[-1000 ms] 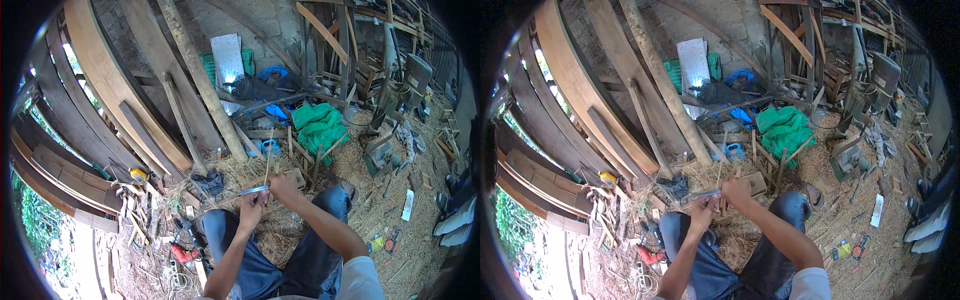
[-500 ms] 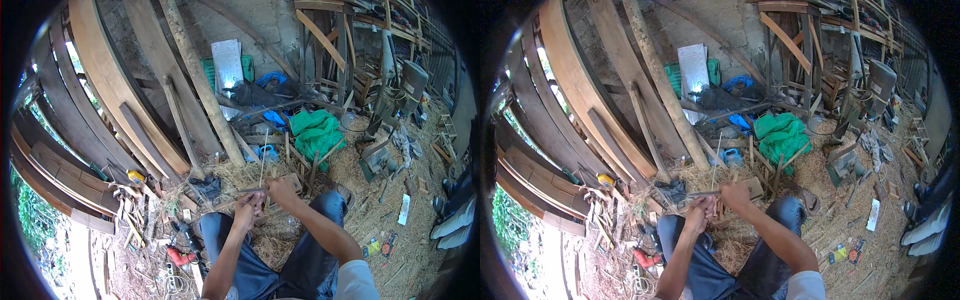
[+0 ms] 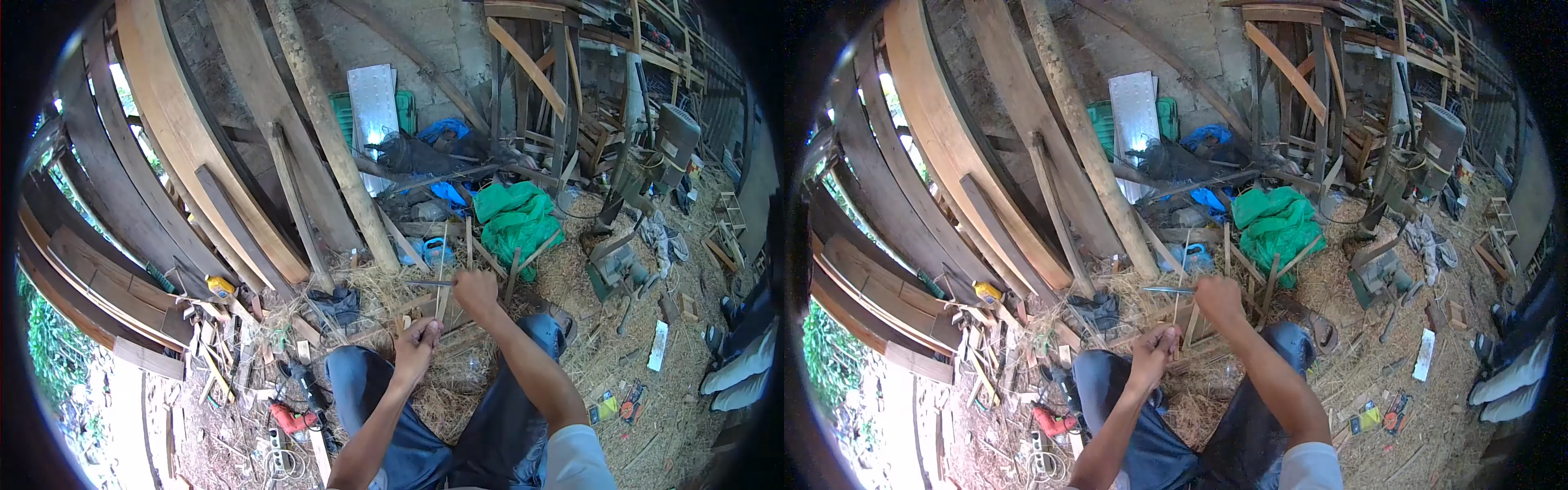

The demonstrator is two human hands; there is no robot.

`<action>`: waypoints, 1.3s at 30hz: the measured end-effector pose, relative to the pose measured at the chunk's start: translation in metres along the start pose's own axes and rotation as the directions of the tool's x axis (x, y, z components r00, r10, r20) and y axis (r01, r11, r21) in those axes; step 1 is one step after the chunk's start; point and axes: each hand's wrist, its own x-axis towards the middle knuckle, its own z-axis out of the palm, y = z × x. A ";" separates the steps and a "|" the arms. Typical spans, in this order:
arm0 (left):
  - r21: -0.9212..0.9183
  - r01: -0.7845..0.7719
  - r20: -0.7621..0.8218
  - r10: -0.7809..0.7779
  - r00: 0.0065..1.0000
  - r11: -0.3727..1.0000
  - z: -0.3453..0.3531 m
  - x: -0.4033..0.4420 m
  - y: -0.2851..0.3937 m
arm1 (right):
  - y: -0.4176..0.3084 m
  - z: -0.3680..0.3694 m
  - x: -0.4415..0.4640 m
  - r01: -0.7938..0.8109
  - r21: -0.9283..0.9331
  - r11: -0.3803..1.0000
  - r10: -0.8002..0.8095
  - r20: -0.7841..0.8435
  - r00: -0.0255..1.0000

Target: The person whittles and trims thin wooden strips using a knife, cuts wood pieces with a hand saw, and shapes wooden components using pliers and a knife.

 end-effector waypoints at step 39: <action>0.202 -0.052 -0.027 0.058 0.998 0.978 -0.006 -0.012 0.013 | 0.017 0.011 0.008 -0.304 0.000 0.953 0.304 0.024 0.952</action>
